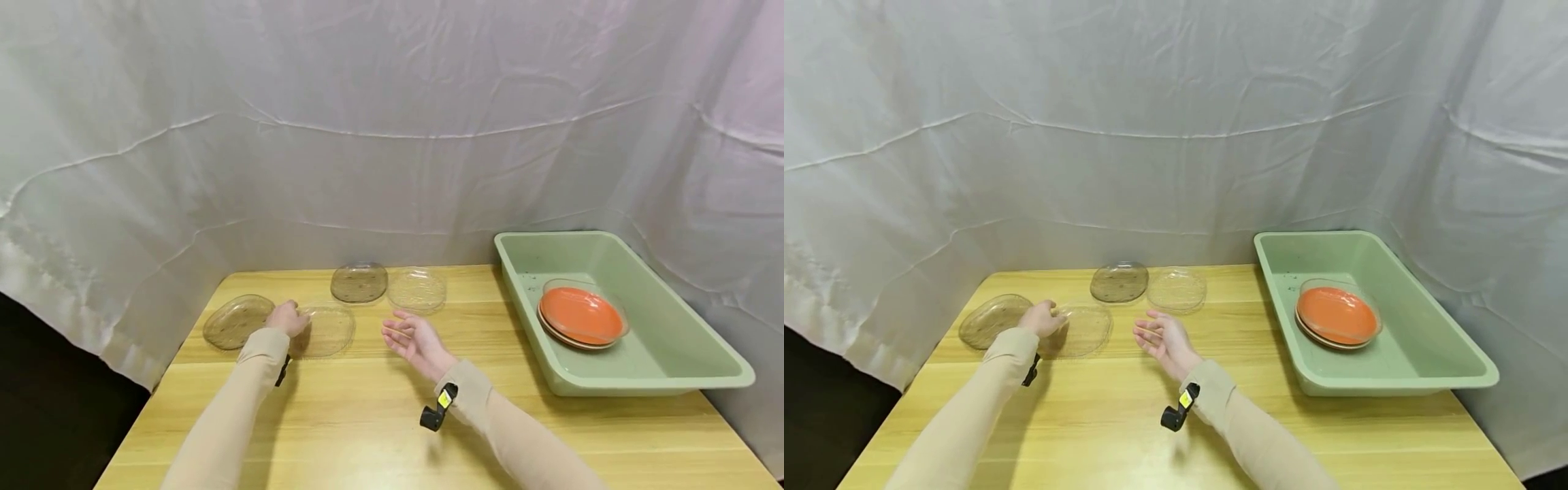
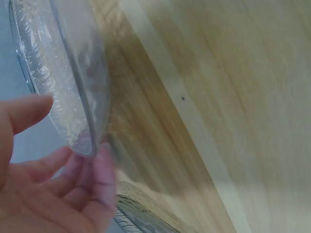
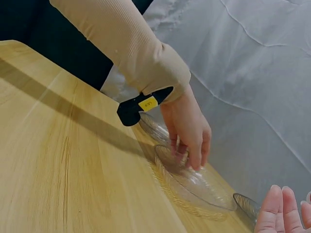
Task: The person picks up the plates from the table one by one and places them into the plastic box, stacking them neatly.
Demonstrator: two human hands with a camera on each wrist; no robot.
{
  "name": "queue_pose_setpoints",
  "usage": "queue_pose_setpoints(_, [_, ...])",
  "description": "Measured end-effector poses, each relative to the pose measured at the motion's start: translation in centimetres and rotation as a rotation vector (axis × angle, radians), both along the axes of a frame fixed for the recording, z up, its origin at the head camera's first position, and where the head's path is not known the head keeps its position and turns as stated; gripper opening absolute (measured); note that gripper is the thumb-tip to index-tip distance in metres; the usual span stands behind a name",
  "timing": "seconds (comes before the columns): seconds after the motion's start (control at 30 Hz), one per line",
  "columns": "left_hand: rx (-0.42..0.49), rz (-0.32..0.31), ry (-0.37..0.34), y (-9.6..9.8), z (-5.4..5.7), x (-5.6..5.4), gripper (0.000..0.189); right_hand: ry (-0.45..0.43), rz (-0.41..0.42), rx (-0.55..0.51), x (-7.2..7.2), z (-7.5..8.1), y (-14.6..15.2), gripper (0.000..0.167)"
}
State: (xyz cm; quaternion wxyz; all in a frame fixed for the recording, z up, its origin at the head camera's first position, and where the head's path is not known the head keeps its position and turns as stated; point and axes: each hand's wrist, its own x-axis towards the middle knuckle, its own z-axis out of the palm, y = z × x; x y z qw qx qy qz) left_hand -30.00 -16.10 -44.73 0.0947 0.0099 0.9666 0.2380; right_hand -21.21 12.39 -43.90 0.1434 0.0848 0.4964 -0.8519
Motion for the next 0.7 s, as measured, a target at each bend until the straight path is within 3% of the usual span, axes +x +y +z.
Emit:
queue_pose_setpoints(0.17, [-0.011, -0.032, -0.065, 0.0, -0.4, -0.1, 0.033, -0.015, -0.004, 0.012, -0.1, -0.3, 0.2, 0.062])
queue_pose_setpoints(0.43, [0.010, -0.057, -0.069, 0.2, -1.0, -0.1, 0.029, -0.023, -0.011, 0.026, -0.2, -0.7, 0.2, 0.060])
queue_pose_setpoints(0.57, [0.091, -0.042, -0.103, 0.4, -1.3, 0.0, 0.042, -0.023, -0.014, 0.028, -0.1, -0.9, 0.3, 0.059])
queue_pose_setpoints(0.7, [0.224, -0.003, -0.112, 0.7, -1.3, 0.3, 0.027, -0.017, -0.003, 0.025, -0.1, -1.1, 0.5, 0.059])
